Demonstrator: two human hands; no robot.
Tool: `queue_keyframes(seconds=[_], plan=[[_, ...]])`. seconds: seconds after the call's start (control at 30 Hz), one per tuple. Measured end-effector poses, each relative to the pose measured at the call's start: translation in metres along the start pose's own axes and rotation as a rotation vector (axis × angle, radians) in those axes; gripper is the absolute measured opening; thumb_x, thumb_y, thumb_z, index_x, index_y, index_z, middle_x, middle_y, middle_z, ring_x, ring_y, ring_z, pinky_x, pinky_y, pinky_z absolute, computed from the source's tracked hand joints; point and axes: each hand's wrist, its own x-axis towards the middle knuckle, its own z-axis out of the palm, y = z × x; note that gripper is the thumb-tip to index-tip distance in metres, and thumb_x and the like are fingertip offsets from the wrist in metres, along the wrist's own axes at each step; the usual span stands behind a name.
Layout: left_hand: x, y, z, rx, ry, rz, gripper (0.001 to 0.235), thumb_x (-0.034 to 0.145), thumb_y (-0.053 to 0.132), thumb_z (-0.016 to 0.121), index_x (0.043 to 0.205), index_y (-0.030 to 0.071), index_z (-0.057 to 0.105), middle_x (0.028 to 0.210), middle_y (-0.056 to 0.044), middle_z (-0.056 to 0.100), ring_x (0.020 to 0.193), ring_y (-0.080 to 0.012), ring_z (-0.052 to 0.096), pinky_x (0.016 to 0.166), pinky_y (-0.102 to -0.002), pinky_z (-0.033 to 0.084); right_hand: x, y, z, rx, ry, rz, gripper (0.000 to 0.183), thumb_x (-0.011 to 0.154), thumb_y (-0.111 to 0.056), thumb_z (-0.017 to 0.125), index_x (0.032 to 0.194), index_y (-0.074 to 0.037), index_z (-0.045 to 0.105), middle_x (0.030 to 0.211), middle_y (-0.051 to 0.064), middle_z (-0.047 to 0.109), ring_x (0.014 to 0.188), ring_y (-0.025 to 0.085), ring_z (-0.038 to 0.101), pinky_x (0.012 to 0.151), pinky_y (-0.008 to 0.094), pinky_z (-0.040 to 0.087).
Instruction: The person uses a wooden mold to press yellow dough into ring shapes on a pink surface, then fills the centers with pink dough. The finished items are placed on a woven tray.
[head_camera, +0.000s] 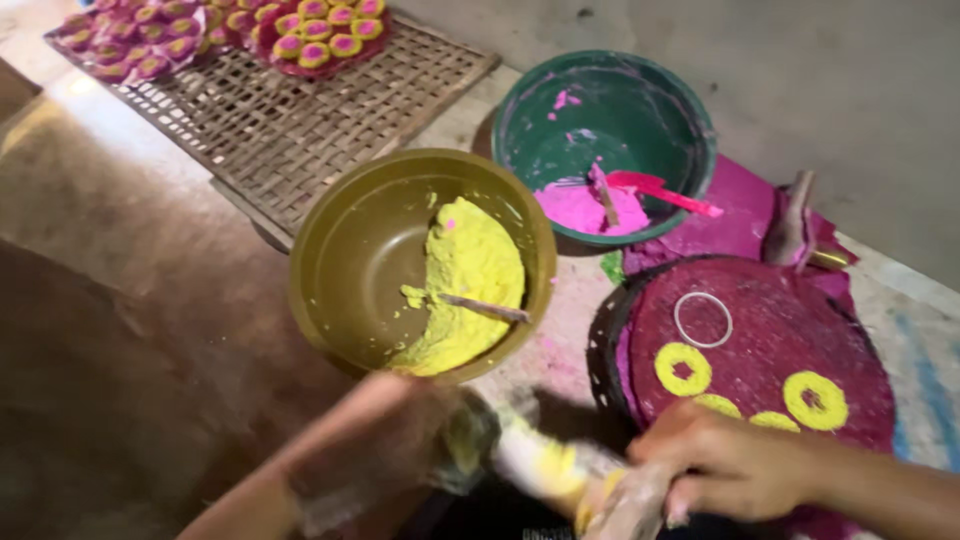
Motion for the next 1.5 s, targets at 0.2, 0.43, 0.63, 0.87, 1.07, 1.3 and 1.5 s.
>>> queue_keyframes(seconds=[0.2, 0.43, 0.63, 0.87, 1.07, 1.3, 1.5], plan=[[-0.009, -0.061, 0.0, -1.17, -0.03, 0.126, 0.044, 0.093, 0.03, 0.061, 0.129, 0.005, 0.064, 0.112, -0.016, 0.069, 0.105, -0.0268, 0.069, 0.093, -0.041, 0.057, 0.064, 0.028, -0.084, -1.547, 0.151, -0.373, 0.023, 0.086, -0.027, 0.072, 0.106, -0.015, 0.068, 0.091, 0.006, 0.07, 0.08, 0.021, 0.068, 0.06, 0.034, 0.051], [0.0, -0.155, 0.049, -1.29, 0.74, -0.215, 0.036, 0.097, 0.021, 0.066, 0.128, 0.002, 0.064, 0.108, -0.01, 0.065, 0.094, -0.0259, 0.063, 0.076, -0.045, 0.053, 0.17, 0.099, -0.077, -1.18, 0.646, -0.236, 0.054, 0.104, -0.027, 0.071, 0.153, -0.018, 0.05, 0.147, 0.014, 0.052, 0.131, 0.034, 0.06, 0.107, 0.045, 0.049], [-0.001, -0.187, 0.079, -0.468, 1.42, -0.232, 0.038, 0.094, 0.009, 0.066, 0.13, 0.002, 0.056, 0.116, -0.012, 0.065, 0.105, -0.0268, 0.064, 0.087, -0.042, 0.052, 0.233, 0.196, 0.014, -0.801, -0.039, 0.573, 0.046, 0.09, -0.026, 0.065, 0.128, -0.006, 0.05, 0.113, 0.017, 0.061, 0.093, 0.037, 0.069, 0.073, 0.05, 0.057], [0.005, -0.201, 0.105, 0.353, 1.304, -0.5, 0.029, 0.083, 0.011, 0.072, 0.111, 0.007, 0.069, 0.105, -0.015, 0.069, 0.099, -0.0365, 0.065, 0.087, -0.05, 0.051, 0.26, 0.233, -0.029, -0.774, -0.267, 0.784, 0.032, 0.114, -0.027, 0.038, 0.126, -0.004, 0.056, 0.093, 0.018, 0.068, 0.075, 0.035, 0.073, 0.066, 0.046, 0.059], [0.008, -0.213, 0.114, 0.336, 1.305, -0.491, 0.031, 0.085, 0.01, 0.072, 0.115, 0.005, 0.067, 0.106, -0.014, 0.07, 0.099, -0.033, 0.066, 0.087, -0.046, 0.052, 0.234, 0.236, -0.065, -1.118, -0.476, 0.515, 0.043, 0.098, -0.022, 0.05, 0.139, -0.011, 0.051, 0.081, 0.014, 0.07, 0.074, 0.032, 0.074, 0.065, 0.045, 0.061], [0.011, -0.188, 0.088, 0.04, 1.414, -0.416, 0.035, 0.086, 0.009, 0.072, 0.12, 0.003, 0.063, 0.11, -0.012, 0.07, 0.101, -0.0281, 0.068, 0.089, -0.04, 0.053, 0.207, 0.222, -0.024, -0.742, -0.427, 0.514, 0.039, 0.106, -0.033, 0.042, 0.141, -0.017, 0.049, 0.083, 0.011, 0.072, 0.074, 0.03, 0.075, 0.07, 0.043, 0.061], [0.011, -0.151, 0.053, -0.449, 1.56, -0.301, 0.039, 0.087, 0.008, 0.071, 0.124, 0.0, 0.06, 0.113, -0.011, 0.071, 0.103, -0.0239, 0.069, 0.09, -0.035, 0.054, 0.181, 0.185, -0.014, -0.615, -0.417, 0.698, 0.041, 0.106, -0.022, 0.046, 0.145, -0.029, 0.054, 0.096, 0.017, 0.071, 0.089, 0.036, 0.072, 0.083, 0.049, 0.055]])
